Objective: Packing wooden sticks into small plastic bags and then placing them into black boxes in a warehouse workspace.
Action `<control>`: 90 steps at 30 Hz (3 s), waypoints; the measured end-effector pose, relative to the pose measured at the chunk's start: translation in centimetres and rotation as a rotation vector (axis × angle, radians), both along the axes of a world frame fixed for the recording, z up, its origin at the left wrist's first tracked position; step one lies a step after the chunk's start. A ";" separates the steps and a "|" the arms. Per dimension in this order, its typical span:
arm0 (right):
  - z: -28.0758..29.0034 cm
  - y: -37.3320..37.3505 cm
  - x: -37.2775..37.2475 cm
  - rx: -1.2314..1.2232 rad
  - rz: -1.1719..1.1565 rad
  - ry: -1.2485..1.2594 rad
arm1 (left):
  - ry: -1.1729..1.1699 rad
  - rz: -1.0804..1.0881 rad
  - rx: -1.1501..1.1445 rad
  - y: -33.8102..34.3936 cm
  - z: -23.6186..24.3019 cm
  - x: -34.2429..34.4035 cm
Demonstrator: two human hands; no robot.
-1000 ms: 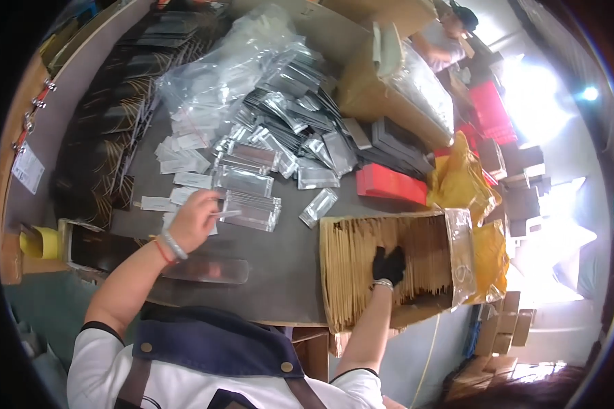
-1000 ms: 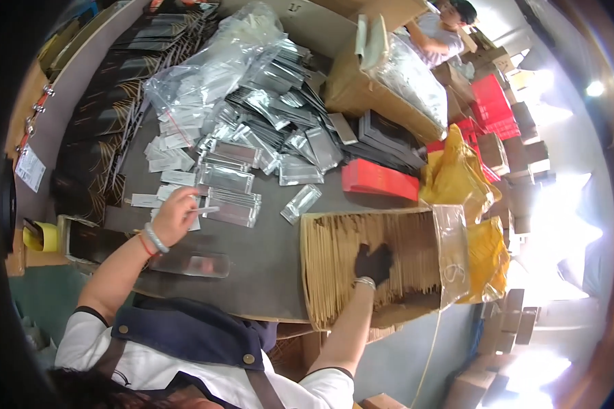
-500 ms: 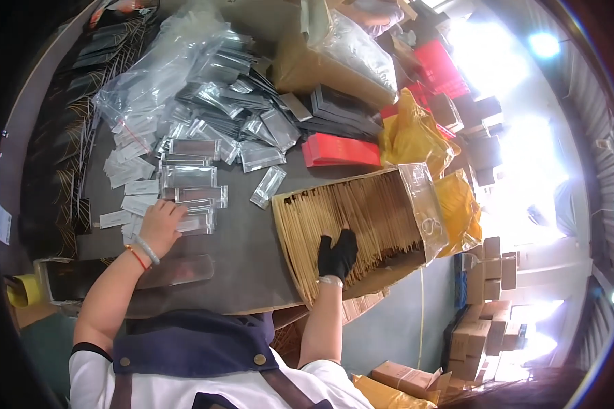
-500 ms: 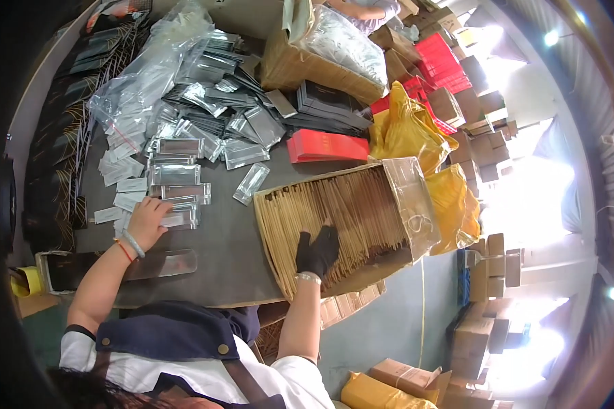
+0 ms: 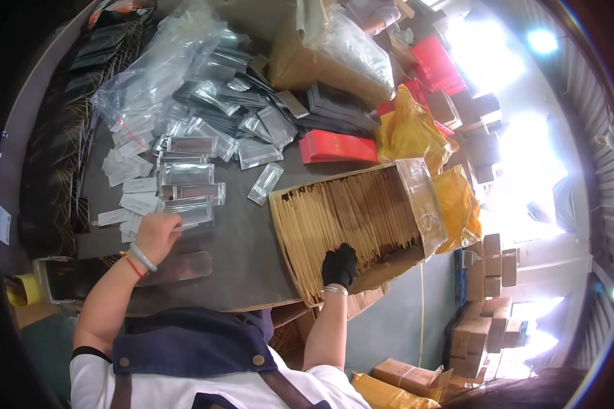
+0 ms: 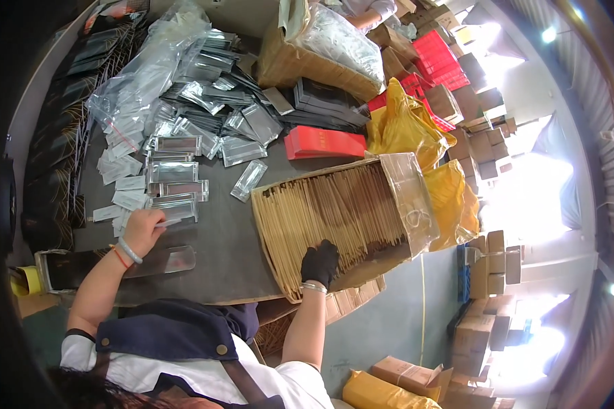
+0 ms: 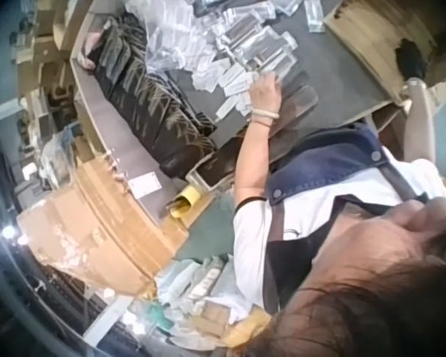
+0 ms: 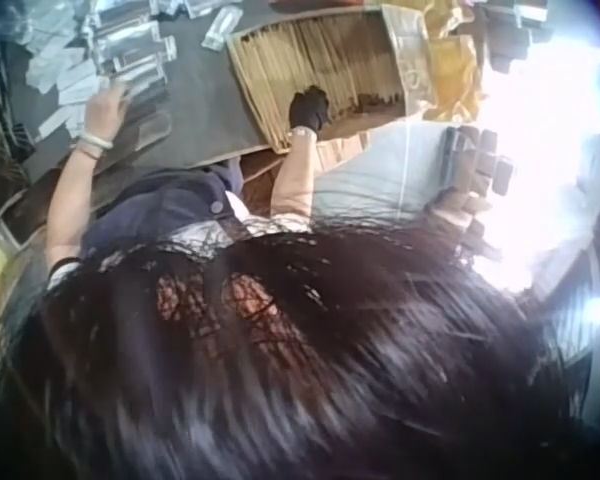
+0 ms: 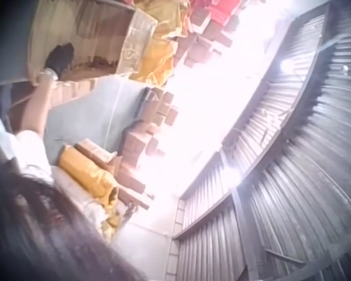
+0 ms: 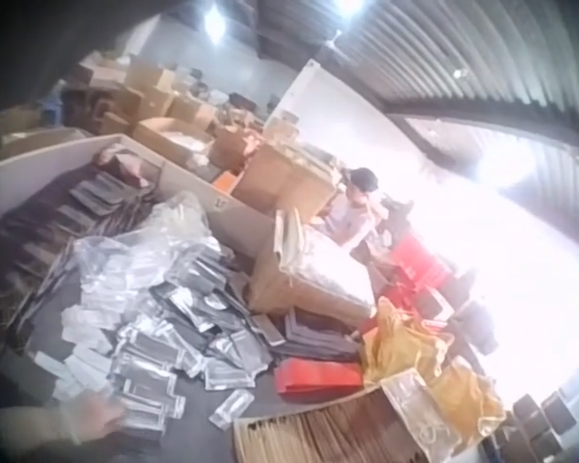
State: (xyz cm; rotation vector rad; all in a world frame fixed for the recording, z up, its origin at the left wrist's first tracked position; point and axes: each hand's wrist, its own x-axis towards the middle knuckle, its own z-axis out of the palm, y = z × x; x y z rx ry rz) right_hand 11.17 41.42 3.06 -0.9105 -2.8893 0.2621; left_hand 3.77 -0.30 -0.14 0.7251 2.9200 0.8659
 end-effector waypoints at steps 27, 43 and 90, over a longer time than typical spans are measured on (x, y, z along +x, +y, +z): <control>-1.9 -18.8 -0.3 -0.250 1.139 -0.175 | -0.016 0.119 -0.002 -10.6 1.9 11.1; -3.3 -28.9 -0.7 -1.037 1.053 0.013 | 0.064 0.026 -0.102 -6.9 1.2 8.6; 1.6 -25.0 -0.7 -0.161 1.254 -0.091 | -0.140 0.553 0.290 -11.3 -2.2 11.5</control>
